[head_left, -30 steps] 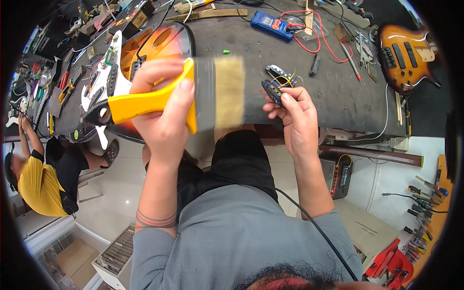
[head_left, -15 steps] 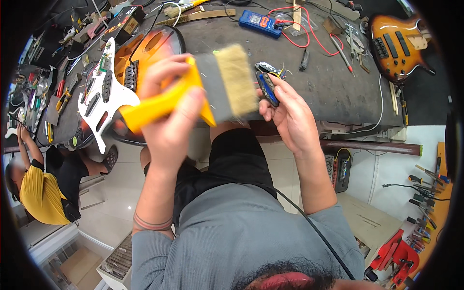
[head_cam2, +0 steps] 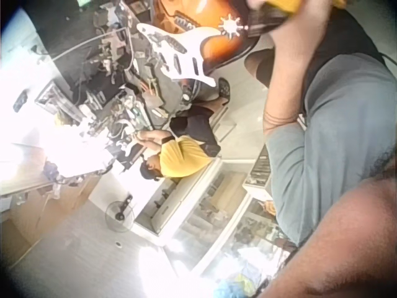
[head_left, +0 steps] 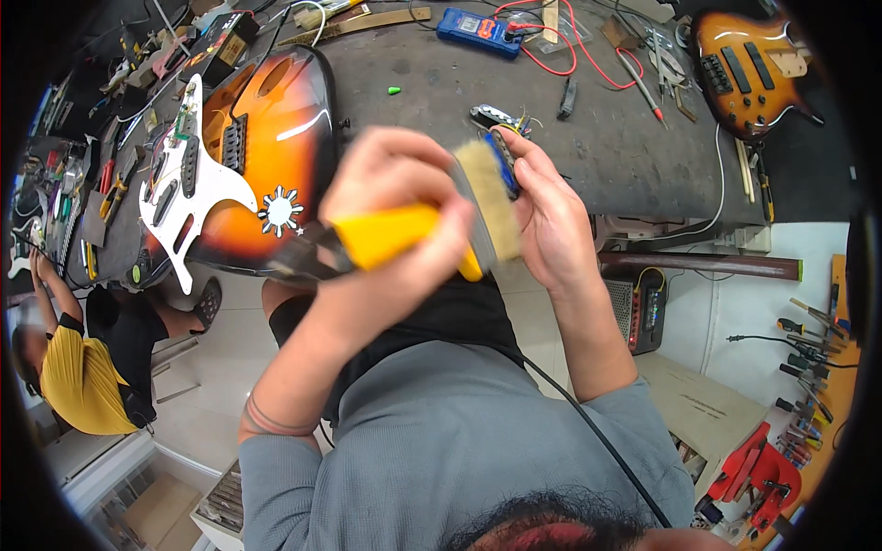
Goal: The person tests the electronic guitar pickups using multimeter probes, then uses a yellow-handled brush to clean the surface of the pickups and the pickguard before holding the pickguard assembly to look at the internal wiring.
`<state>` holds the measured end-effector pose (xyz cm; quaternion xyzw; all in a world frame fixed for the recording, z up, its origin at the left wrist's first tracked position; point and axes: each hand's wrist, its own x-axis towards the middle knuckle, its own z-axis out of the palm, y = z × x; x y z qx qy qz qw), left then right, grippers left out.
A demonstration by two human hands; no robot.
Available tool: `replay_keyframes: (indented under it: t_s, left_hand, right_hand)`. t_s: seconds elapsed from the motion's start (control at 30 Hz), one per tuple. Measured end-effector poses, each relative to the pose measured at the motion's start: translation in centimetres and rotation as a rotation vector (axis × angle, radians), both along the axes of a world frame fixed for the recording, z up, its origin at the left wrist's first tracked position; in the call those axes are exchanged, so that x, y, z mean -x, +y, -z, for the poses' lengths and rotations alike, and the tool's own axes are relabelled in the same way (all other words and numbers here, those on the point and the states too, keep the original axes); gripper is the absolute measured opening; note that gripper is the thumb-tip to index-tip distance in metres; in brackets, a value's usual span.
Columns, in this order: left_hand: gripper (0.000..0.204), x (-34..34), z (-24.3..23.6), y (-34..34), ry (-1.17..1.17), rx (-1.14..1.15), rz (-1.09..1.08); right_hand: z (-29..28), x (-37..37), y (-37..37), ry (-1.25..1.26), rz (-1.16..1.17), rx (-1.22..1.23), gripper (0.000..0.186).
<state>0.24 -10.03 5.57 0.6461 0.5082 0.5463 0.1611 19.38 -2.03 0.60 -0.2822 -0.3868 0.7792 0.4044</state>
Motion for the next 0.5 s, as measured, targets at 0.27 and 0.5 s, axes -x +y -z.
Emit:
replay_keyframes:
  t_s: [0.27, 0.5]
  left_hand:
    - [0.012, 1.9, -0.8, 2.4, 0.195, -0.256, -0.372]
    - [0.011, 0.3, -0.2, 2.1, 0.106, -0.148, -0.114]
  right_hand:
    - [-0.5, 0.1, -0.9, -0.017, -0.045, 0.064, 0.041]
    - [0.6, 0.6, -1.8, -0.053, -0.049, 0.014, 0.041]
